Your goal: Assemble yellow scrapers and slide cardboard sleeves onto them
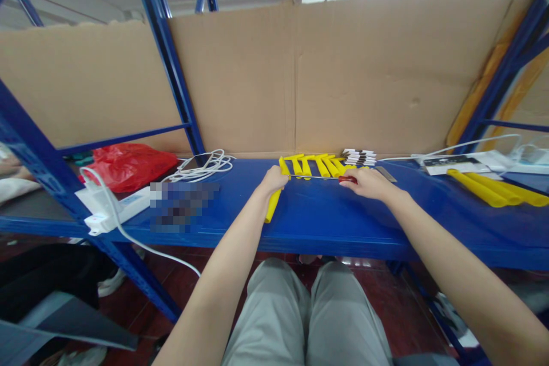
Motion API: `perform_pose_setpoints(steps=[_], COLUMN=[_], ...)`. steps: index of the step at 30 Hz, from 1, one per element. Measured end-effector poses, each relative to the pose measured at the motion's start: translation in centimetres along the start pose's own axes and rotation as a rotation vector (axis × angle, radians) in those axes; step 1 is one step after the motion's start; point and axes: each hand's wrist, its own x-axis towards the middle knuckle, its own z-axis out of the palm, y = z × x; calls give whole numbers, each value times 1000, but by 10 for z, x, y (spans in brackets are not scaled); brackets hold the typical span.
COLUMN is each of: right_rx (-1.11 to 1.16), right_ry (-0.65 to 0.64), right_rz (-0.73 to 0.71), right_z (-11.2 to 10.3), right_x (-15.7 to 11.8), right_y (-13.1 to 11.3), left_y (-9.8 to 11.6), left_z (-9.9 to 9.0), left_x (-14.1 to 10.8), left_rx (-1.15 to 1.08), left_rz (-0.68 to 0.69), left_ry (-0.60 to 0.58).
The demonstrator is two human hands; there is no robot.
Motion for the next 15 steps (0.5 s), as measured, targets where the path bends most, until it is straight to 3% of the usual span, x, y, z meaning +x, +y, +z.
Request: perform_pose_setpoints(steps=[15], right_rx=[-67], right_ry=[-8], right_rz=[14], right_z=[2], right_x=[0], right_y=[-3], left_y=[-1], left_z=[1], left_x=[1], left_rx=[21], left_rz=[-8], left_ry=[-6])
